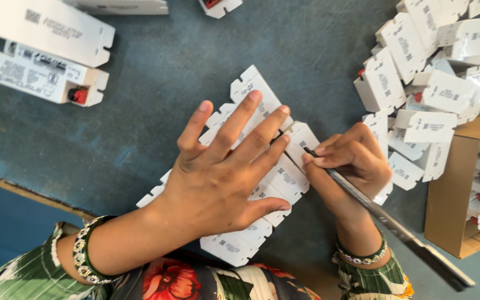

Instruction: The person writes on small white electrical components using a pen. They handle the components one at a time, mark them, and place them into a pile on the table.

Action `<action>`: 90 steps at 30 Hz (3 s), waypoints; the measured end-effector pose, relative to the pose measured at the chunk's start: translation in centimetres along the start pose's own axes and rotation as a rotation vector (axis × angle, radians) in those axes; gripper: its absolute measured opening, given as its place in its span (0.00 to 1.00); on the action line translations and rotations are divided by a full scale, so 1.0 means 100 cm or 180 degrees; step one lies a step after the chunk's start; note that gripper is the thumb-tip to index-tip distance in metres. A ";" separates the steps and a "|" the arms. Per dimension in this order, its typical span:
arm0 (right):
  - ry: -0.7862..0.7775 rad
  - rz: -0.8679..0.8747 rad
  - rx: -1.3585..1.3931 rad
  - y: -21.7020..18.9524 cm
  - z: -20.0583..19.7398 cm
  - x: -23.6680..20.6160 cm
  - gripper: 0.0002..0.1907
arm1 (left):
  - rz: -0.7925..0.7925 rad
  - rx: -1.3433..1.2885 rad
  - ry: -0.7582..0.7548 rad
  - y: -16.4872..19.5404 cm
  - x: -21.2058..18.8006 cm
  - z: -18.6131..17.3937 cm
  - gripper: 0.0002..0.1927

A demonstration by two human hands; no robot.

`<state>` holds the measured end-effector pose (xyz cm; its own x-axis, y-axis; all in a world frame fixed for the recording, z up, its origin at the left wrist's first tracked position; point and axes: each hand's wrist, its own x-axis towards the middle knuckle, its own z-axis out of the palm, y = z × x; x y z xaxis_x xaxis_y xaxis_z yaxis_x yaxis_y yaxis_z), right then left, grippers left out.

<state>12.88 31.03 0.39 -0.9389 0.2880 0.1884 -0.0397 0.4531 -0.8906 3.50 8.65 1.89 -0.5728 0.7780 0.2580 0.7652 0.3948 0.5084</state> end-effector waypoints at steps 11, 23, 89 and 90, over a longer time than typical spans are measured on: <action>-0.0143 0.0049 -0.0389 0.001 0.006 0.004 0.13 | 0.0023 0.0187 -0.0045 -0.007 0.000 0.009 0.39; -0.0168 -0.0018 -0.0452 0.004 0.005 0.003 0.14 | 0.0065 0.0143 -0.0070 -0.009 0.000 0.008 0.39; 0.0146 0.0202 -0.0433 0.010 0.005 -0.002 0.14 | 0.0058 0.0008 -0.0104 -0.008 0.000 0.008 0.39; 0.0147 0.0200 -0.0443 0.010 0.006 -0.003 0.13 | 0.0058 0.0012 -0.0103 -0.009 0.000 0.008 0.39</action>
<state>12.88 30.94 -0.79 -0.9212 0.3566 0.1559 0.0694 0.5447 -0.8358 3.10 8.65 0.80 -0.5489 0.8006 0.2404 0.7767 0.3821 0.5008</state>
